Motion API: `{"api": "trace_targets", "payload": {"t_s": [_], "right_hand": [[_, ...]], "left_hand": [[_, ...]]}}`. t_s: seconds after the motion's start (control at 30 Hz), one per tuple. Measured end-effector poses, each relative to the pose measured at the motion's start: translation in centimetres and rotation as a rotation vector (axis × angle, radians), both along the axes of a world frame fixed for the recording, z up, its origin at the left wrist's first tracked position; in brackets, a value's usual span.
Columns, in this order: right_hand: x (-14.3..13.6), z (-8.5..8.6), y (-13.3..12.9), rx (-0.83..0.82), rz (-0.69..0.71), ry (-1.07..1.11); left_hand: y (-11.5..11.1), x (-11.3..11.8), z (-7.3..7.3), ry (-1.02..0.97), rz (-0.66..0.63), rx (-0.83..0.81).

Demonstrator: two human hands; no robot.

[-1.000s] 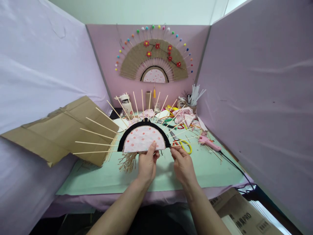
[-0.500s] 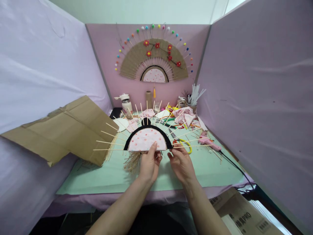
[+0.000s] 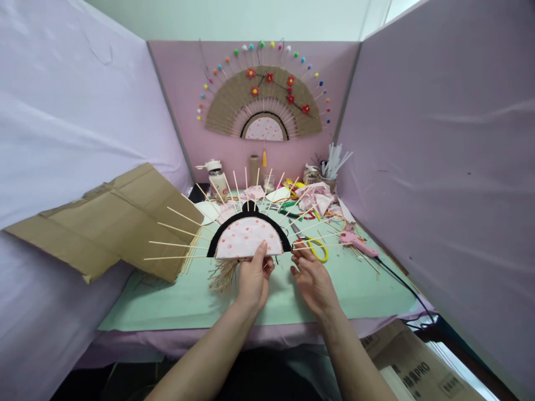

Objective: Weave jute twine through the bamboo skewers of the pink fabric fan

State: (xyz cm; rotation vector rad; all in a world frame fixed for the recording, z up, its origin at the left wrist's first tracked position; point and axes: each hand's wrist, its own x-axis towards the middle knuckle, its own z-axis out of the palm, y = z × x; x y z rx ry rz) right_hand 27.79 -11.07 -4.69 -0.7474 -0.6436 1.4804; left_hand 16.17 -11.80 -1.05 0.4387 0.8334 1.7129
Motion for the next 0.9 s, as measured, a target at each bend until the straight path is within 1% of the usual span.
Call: {"api": "trace_targets", "payload": {"t_s": [0.07, 0.13, 0.2, 0.27, 0.33, 0.37, 0.47, 0.53, 0.63, 0.77, 0.9], "right_hand": [[0.4, -0.8, -0.1, 0.042, -0.129, -0.190], [0.9, -1.1, -0.3, 0.146, -0.287, -0.451], [1.5, -0.7, -0.6, 0.303, -0.427, -0.711], [2.2, 0.2, -0.5, 0.489, -0.541, -0.919], [2.9, 1.2, -0.1, 0.652, -0.612, -1.095], [3.2, 1.6, 0.2, 0.709, -0.623, -1.179], [3.8, 2.3, 0.9, 0.800, -0.598, -1.376], [3.8, 2.4, 1.1, 0.829, -0.571, -1.439], [3.5, 2.4, 1.0, 0.834, -0.546, -1.461], [2.9, 2.5, 0.9, 0.799, -0.534, -1.418], [2.5, 2.5, 0.8, 0.753, -0.511, -1.324]], "left_hand": [[0.2, -0.1, -0.2, 0.053, 0.044, 0.041], [0.4, -0.2, -0.4, 0.131, 0.085, 0.067], [0.5, -0.2, -0.8, 0.225, 0.110, 0.083], [0.5, -0.3, -1.0, 0.318, 0.112, 0.103], [0.4, -0.3, -1.3, 0.391, 0.107, 0.116], [0.3, -0.3, -1.4, 0.421, 0.103, 0.115], [0.1, -0.3, -1.6, 0.493, 0.089, 0.097], [0.0, -0.2, -1.7, 0.523, 0.082, 0.086], [-0.1, 0.0, -1.7, 0.522, 0.077, 0.083], [-0.3, 0.1, -1.5, 0.477, 0.062, 0.100], [-0.3, 0.1, -1.5, 0.456, 0.060, 0.091]]}}
